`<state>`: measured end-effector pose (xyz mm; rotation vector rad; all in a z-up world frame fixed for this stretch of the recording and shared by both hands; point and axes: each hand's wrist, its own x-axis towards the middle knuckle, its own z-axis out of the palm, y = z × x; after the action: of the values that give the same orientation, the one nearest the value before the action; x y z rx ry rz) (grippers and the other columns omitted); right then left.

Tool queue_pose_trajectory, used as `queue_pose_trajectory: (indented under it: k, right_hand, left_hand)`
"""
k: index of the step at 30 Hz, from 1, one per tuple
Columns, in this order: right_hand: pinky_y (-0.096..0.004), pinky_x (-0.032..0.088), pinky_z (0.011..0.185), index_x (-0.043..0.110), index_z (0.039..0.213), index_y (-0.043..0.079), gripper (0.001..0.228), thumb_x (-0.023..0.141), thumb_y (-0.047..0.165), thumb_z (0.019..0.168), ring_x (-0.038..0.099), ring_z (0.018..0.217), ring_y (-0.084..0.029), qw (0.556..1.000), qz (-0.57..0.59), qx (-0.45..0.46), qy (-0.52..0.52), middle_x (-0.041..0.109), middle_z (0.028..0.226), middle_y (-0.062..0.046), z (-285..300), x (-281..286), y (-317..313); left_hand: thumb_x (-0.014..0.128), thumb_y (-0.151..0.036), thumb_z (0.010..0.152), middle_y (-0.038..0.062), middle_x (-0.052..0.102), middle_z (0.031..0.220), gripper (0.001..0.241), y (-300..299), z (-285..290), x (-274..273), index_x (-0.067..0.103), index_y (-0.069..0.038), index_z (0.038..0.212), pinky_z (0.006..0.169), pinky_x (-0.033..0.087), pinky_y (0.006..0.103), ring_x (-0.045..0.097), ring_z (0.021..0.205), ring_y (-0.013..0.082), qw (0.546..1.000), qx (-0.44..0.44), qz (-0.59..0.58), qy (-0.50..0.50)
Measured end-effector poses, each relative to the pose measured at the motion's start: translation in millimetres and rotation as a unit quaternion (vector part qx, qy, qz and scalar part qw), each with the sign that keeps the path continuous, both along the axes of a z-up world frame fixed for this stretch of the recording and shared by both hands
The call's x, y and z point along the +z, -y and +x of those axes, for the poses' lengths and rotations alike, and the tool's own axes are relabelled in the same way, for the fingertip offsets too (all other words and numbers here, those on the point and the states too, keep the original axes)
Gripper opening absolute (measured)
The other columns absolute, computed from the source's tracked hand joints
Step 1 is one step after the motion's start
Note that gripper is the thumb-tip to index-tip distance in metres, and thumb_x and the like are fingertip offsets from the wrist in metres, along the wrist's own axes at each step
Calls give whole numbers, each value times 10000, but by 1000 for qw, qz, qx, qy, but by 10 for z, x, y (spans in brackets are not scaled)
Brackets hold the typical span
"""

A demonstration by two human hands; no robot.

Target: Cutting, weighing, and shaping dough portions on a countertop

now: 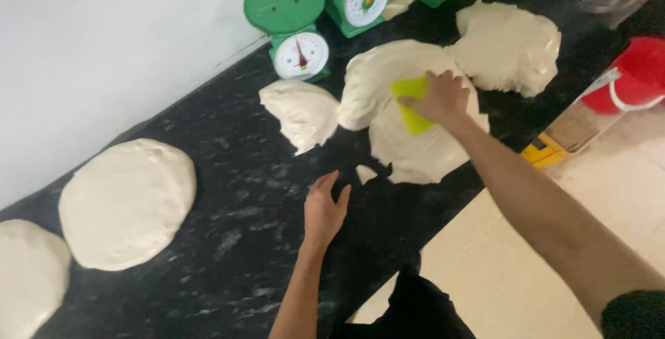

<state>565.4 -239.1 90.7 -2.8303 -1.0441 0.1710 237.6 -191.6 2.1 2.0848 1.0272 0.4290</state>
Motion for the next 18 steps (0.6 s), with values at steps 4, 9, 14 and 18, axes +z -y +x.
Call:
queue_pose_trajectory:
  k: [4, 9, 14, 18]
  right_hand:
    - [-575, 466, 947, 560, 1465, 103, 949, 782, 669, 737, 563, 1225, -407, 998, 8, 49, 39, 584, 1266, -194, 271, -166, 43]
    - [-443, 568, 941, 500, 1431, 456, 766, 839, 450, 743, 724, 1076, -296, 942, 200, 70, -262, 768, 1063, -61, 441, 130, 293]
    - [-446, 580, 878, 544, 1448, 204, 792, 892, 349, 752, 738, 1022, -305, 865, 333, -4, -375, 760, 1106, -142, 805, 340, 775]
    - [-437, 581, 770, 754, 1154, 53, 469, 865, 337, 797, 749, 915, -314, 840, 349, -106, -401, 782, 978, -167, 1087, 351, 1211]
  left_hand:
    - [697, -238, 963, 214, 536, 1388, 527, 151, 901, -21, 582, 17, 1409, 946, 583, 448, 496, 1362, 396, 994, -74, 18, -75]
    - [830, -340, 774, -12, 764, 863, 144, 174, 1014, -473, 828, -226, 862, 709, 622, 397, 719, 917, 292, 984, -96, 15, -149]
    - [813, -261, 800, 87, 730, 895, 111, -43, 1630, 732, 829, -169, 859, 640, 606, 436, 705, 791, 316, 996, -68, 41, 30]
    - [837, -152, 864, 154, 725, 898, 135, -164, 2420, 1101, 811, -53, 953, 589, 628, 328, 743, 770, 291, 980, -44, 32, 192]
